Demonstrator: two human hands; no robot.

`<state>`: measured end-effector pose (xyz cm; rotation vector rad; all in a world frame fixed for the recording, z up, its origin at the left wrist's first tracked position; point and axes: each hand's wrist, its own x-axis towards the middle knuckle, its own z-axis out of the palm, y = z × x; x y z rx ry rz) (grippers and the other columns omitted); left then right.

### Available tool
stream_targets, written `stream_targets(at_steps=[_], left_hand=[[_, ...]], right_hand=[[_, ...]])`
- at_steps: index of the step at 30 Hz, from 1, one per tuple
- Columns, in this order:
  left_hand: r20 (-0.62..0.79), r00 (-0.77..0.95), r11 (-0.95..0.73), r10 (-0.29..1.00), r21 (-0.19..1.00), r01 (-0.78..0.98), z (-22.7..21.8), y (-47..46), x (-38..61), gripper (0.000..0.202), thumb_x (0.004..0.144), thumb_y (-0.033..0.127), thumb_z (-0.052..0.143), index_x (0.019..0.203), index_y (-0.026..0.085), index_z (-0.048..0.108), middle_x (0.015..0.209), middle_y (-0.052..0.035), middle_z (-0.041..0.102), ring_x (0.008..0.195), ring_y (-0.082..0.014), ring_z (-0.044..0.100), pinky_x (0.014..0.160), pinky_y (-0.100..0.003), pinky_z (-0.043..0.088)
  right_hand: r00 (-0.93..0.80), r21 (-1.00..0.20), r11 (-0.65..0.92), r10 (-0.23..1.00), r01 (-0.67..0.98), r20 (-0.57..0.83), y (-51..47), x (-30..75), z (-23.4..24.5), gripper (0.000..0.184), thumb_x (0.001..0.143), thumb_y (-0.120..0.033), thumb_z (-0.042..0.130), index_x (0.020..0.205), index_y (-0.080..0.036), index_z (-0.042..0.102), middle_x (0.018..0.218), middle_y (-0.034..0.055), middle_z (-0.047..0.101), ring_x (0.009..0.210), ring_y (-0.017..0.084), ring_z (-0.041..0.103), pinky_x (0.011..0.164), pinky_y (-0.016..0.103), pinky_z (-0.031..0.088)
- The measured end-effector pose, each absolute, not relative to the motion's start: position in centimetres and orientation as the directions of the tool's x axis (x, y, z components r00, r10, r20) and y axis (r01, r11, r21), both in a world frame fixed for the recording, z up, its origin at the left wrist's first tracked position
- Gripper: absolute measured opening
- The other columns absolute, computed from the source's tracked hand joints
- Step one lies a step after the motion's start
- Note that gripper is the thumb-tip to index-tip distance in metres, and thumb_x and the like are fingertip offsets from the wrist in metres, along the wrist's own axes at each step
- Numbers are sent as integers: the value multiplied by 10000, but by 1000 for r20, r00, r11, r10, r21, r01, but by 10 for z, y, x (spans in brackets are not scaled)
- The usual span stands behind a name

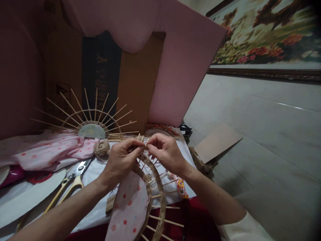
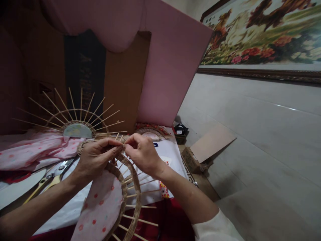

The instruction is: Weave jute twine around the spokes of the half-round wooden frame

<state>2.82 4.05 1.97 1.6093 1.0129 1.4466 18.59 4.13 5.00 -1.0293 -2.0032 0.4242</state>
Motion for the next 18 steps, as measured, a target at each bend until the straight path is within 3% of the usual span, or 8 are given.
stream_targets(at_steps=[2, 9, 18], left_hand=[[423, 52, -426, 905, 901, 78, 18, 41, 28, 83, 739, 253, 650, 747, 182, 694, 590, 15, 621, 478, -100, 518, 422, -193, 394], [440, 14, -438, 898, 892, 111, 19, 43, 27, 88, 724, 244, 658, 750, 176, 707, 606, 1, 642, 505, -113, 537, 447, -205, 406], [441, 13, -439, 897, 888, 134, 17, 42, 27, 109, 734, 259, 651, 768, 177, 715, 649, -13, 666, 581, -137, 569, 510, -228, 426]], right_hand=[[-360, -635, 600, 800, 486, 480, 43, 189, 53, 109, 805, -106, 501, 790, -154, 597, 671, -8, 621, 580, 103, 581, 544, 214, 445], [-436, -352, 695, 687, 627, 581, 36, 195, 63, 139, 809, -59, 511, 850, -129, 623, 807, 57, 675, 738, 147, 610, 692, 268, 456], [-541, -90, 686, 641, 722, 545, 36, 189, 58, 157, 885, -159, 447, 854, -137, 599, 771, 65, 645, 714, 164, 578, 667, 273, 409]])
